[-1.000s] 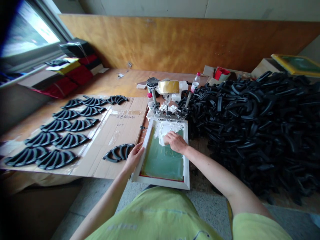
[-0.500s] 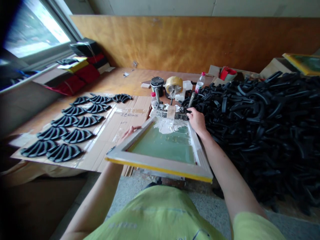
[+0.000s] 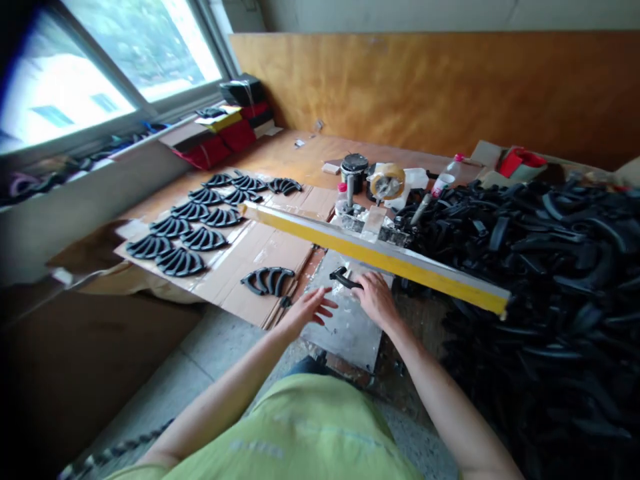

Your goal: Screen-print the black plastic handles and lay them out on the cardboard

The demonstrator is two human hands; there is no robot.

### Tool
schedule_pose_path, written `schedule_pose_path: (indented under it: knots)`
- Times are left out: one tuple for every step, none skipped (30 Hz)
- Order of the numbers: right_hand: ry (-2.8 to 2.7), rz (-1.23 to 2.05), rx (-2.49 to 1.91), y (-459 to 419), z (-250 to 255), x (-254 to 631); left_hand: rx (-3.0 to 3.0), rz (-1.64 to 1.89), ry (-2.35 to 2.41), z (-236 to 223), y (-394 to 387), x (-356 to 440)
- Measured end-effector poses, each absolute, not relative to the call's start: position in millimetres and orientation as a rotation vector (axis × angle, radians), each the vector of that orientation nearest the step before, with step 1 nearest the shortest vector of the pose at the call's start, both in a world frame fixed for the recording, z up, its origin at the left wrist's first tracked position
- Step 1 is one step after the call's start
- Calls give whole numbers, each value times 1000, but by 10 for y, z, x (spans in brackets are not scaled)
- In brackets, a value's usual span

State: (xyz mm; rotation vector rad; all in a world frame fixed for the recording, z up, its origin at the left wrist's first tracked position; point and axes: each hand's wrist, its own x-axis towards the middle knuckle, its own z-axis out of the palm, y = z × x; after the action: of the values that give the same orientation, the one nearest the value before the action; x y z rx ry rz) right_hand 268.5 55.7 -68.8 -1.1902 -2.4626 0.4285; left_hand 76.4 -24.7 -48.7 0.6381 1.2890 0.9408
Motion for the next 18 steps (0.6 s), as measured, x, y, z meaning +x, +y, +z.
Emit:
schedule_pose_path:
  knots:
    - [-2493, 421, -1112, 467, -637, 2545, 579, 941, 1288, -566, -349, 791]
    - [-2532, 418, -1034, 369, -599, 2382, 520, 994, 1312, -634, -426, 778]
    - [-2570, 421, -962, 271, -578, 2202, 470, 1069, 1358, -696, -483, 717]
    - [-2603, 437, -895, 182, -575, 2010, 433, 1145, 1421, -757, -528, 602]
    - [-2626, 464, -842, 113, -591, 1811, 407, 1206, 1496, -822, -569, 436]
    - [-2639, 499, -811, 70, -626, 1609, 391, 1242, 1576, -892, -611, 226]
    - [-2649, 532, -799, 56, -677, 1408, 382, 1250, 1651, -971, -657, -17]
    - [-2660, 563, -809, 70, -744, 1211, 376, 1239, 1731, -1058, -706, -279]
    - [-2674, 590, -845, 106, -822, 1022, 374, 1199, 1828, -1152, -757, -544]
    - [-2692, 612, -905, 158, -910, 841, 377, 1128, 1930, -1248, -806, -799]
    - [-2715, 630, -981, 216, -1003, 673, 385, 1038, 2024, -1344, -849, -1032]
    - [-2742, 649, -1065, 273, -1098, 519, 397, 940, 2098, -1435, -884, -1234]
    - [-2769, 673, -1147, 322, -1191, 381, 414, 843, 2146, -1518, -909, -1401]
    - [-2790, 700, -1226, 361, -1280, 260, 436, 757, 2164, -1590, -923, -1533]
    - [-2802, 726, -1297, 388, -1360, 156, 461, 686, 2160, -1648, -926, -1633]
    - [-2802, 746, -1357, 402, -1431, 70, 493, 627, 2146, -1693, -916, -1709]
    - [-2791, 764, -1406, 406, -1490, -3, 534, 562, 2134, -1725, -895, -1768]
    - [-2771, 779, -1444, 402, -1536, -64, 580, 494, 2127, -1745, -861, -1820]
